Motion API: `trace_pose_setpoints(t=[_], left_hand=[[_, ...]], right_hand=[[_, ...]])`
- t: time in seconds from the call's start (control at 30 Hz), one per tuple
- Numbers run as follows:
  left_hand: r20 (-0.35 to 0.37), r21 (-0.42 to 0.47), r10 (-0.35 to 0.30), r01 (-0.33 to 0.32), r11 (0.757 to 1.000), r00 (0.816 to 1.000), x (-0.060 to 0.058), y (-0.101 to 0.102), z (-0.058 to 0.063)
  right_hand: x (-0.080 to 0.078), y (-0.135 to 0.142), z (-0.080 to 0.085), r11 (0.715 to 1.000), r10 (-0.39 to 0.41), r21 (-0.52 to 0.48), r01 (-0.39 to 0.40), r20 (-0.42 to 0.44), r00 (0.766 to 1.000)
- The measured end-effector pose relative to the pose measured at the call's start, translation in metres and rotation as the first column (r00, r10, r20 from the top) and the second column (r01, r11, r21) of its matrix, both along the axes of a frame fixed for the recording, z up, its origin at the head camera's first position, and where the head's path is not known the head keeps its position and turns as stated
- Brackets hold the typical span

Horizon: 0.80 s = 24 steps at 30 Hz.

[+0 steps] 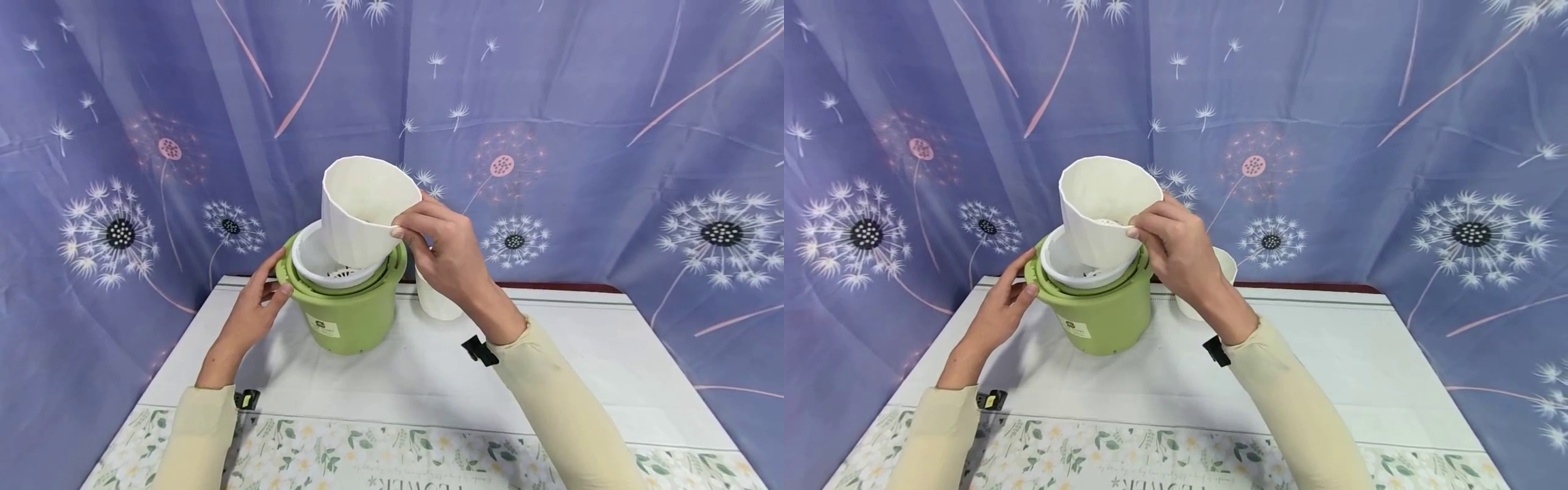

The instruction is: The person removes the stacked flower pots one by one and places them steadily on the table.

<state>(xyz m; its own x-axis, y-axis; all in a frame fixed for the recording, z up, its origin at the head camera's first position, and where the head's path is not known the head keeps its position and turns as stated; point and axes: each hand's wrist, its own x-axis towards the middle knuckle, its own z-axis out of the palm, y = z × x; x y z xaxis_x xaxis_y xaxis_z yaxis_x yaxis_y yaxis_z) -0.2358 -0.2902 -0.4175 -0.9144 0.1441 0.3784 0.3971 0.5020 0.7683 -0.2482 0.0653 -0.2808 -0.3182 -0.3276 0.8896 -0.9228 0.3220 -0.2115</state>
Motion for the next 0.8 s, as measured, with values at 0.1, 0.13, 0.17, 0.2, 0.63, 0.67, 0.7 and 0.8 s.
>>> trace_pose_setpoints(t=[0.1,0.13,0.17,0.2,0.63,0.67,0.7,0.8], left_hand=[[0.003,-0.002,0.003,-0.003,1.0,1.0,0.001,-0.001,0.0],[0.002,-0.003,0.002,-0.002,1.0,1.0,0.001,-0.001,0.0],[0.002,-0.002,-0.001,0.001,1.0,1.0,0.001,-0.001,0.001],[0.002,-0.001,-0.003,0.003,1.0,1.0,0.0,-0.001,0.001],[-0.002,-0.006,0.001,-0.001,1.0,1.0,0.0,0.002,0.002],[-0.004,-0.003,-0.002,0.002,1.0,1.0,0.0,0.002,0.002],[-0.006,-0.001,-0.004,0.004,1.0,1.0,0.0,0.002,0.002],[-0.006,0.005,-0.006,0.006,1.0,1.0,0.001,0.001,0.001]], right_hand=[[0.001,0.002,-0.001,1.0,0.003,-0.003,-0.003,-0.009,1.0],[0.002,0.003,-0.001,1.0,0.005,-0.007,-0.005,-0.011,1.0],[0.003,0.004,-0.001,1.0,0.005,-0.008,-0.005,-0.014,1.0],[0.003,0.005,0.0,1.0,0.003,-0.012,-0.003,-0.017,1.0],[0.008,0.019,0.003,0.999,-0.04,-0.012,0.039,-0.024,0.999],[0.008,0.02,0.002,0.999,-0.038,-0.013,0.038,-0.028,0.999],[0.008,0.021,0.002,0.999,-0.038,-0.012,0.037,-0.034,0.999],[0.009,0.023,0.001,0.999,-0.035,-0.015,0.034,-0.045,0.998]])
